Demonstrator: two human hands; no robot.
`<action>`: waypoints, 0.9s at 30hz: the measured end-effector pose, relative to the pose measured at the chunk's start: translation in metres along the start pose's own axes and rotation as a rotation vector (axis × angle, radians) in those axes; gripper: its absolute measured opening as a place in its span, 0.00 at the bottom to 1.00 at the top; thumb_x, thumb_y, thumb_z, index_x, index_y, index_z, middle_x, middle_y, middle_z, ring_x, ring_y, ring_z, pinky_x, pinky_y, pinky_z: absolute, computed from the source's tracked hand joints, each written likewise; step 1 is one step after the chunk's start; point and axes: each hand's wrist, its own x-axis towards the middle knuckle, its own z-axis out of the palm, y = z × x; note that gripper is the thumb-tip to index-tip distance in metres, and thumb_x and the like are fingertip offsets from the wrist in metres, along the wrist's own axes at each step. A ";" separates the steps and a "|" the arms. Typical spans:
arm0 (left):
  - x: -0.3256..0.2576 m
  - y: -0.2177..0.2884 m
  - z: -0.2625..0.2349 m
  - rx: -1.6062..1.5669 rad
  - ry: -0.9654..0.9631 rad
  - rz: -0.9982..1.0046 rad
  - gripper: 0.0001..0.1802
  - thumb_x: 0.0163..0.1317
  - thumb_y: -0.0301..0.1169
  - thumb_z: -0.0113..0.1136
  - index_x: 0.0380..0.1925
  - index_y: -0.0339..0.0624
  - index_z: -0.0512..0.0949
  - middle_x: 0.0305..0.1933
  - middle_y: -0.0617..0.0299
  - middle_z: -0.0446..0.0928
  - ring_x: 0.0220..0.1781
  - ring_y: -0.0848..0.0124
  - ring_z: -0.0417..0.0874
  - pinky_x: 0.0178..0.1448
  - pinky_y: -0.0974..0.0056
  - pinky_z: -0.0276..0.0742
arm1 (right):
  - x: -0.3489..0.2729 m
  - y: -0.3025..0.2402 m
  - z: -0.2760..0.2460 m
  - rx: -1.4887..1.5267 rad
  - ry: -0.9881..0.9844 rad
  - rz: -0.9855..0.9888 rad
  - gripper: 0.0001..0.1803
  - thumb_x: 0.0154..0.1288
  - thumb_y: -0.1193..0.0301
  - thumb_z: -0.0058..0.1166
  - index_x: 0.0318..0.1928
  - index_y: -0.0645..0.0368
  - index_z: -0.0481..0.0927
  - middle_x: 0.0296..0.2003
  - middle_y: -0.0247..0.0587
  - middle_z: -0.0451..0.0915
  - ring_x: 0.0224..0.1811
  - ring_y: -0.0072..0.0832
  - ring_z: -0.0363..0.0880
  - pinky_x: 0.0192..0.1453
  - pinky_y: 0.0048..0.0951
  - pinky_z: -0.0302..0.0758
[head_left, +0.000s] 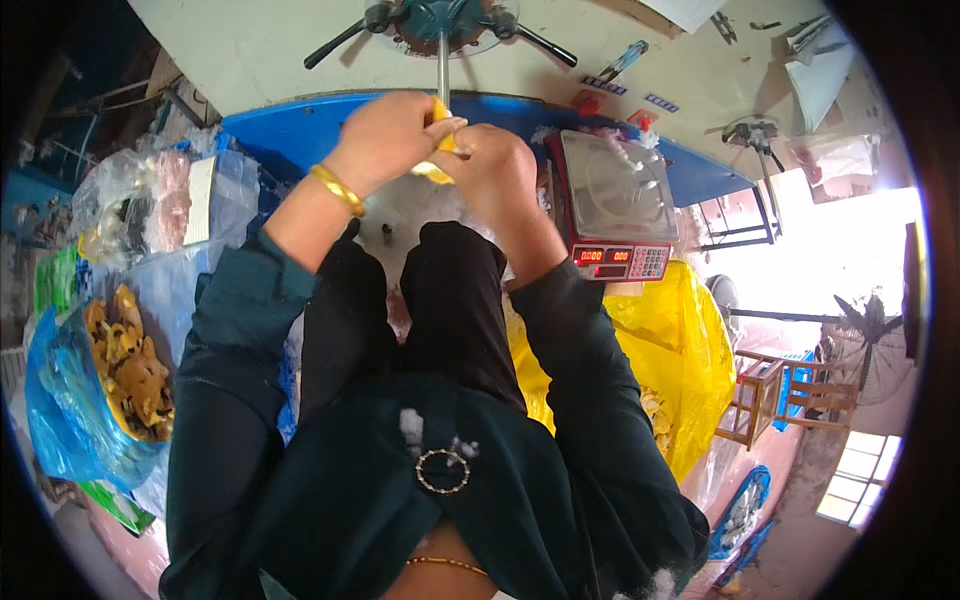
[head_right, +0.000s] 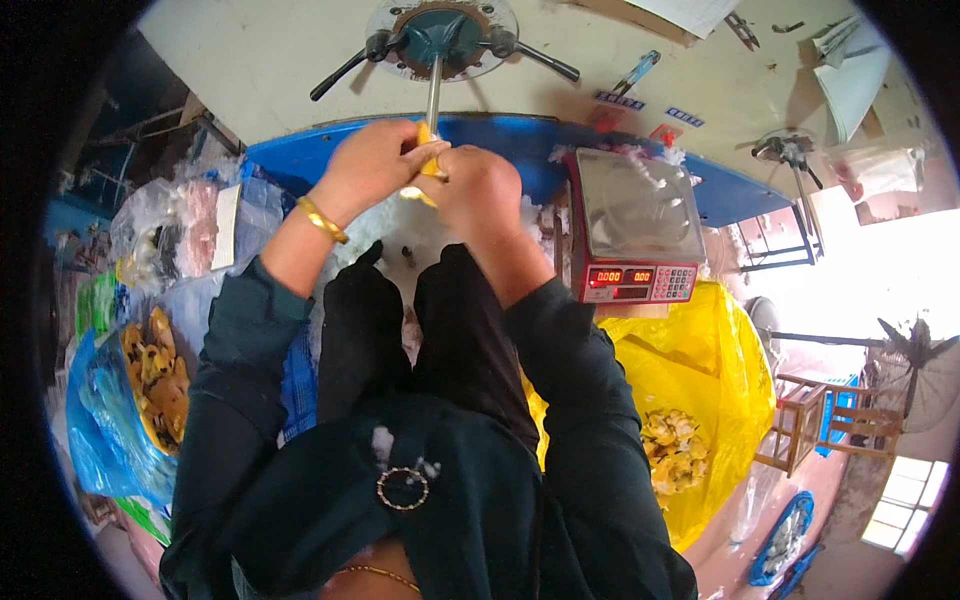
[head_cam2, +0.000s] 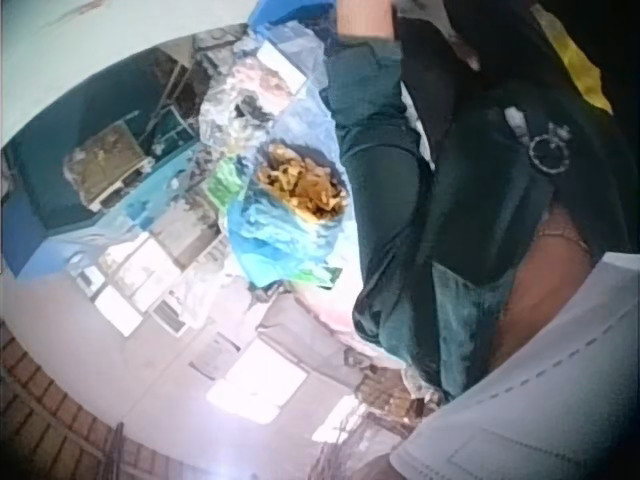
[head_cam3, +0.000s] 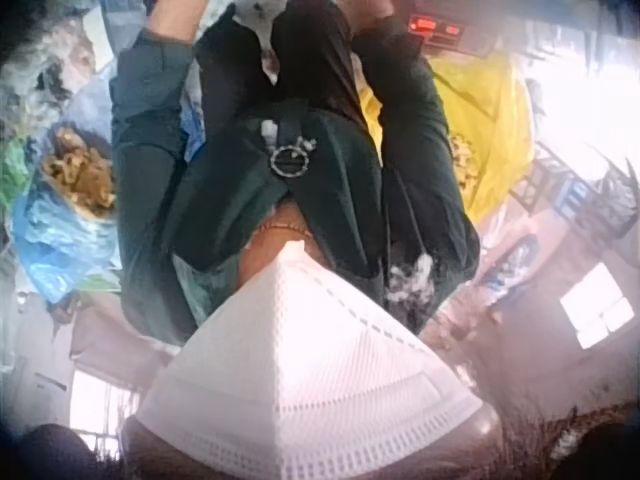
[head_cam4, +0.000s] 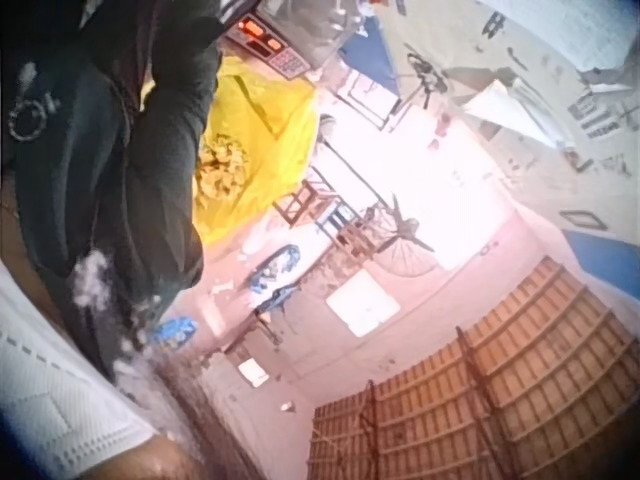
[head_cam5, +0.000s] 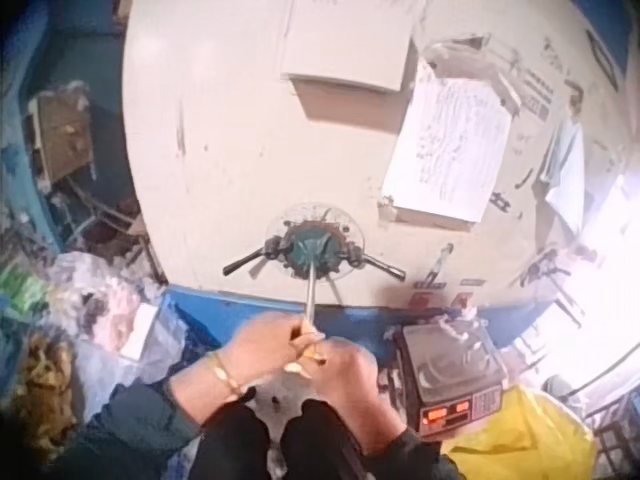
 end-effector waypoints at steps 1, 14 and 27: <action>0.001 0.002 0.000 -0.200 -0.079 -0.075 0.18 0.62 0.42 0.59 0.23 0.37 0.76 0.20 0.54 0.74 0.21 0.68 0.73 0.28 0.63 0.69 | 0.006 0.013 -0.009 0.048 -0.191 0.003 0.21 0.52 0.55 0.65 0.25 0.62 0.79 0.23 0.46 0.76 0.26 0.44 0.76 0.28 0.39 0.69; 0.057 -0.026 0.008 -0.378 -0.045 -0.038 0.15 0.58 0.34 0.61 0.18 0.36 0.75 0.18 0.57 0.75 0.20 0.68 0.74 0.28 0.62 0.69 | 0.005 -0.012 -0.029 0.299 -0.217 0.255 0.17 0.62 0.58 0.56 0.36 0.60 0.84 0.23 0.46 0.80 0.23 0.35 0.78 0.29 0.31 0.70; -0.018 0.018 0.007 -0.257 0.041 -0.028 0.11 0.59 0.32 0.60 0.23 0.37 0.75 0.24 0.52 0.77 0.27 0.53 0.76 0.29 0.60 0.70 | -0.018 0.008 -0.012 0.363 -0.091 0.214 0.14 0.45 0.73 0.69 0.22 0.63 0.74 0.19 0.36 0.65 0.21 0.26 0.64 0.26 0.28 0.63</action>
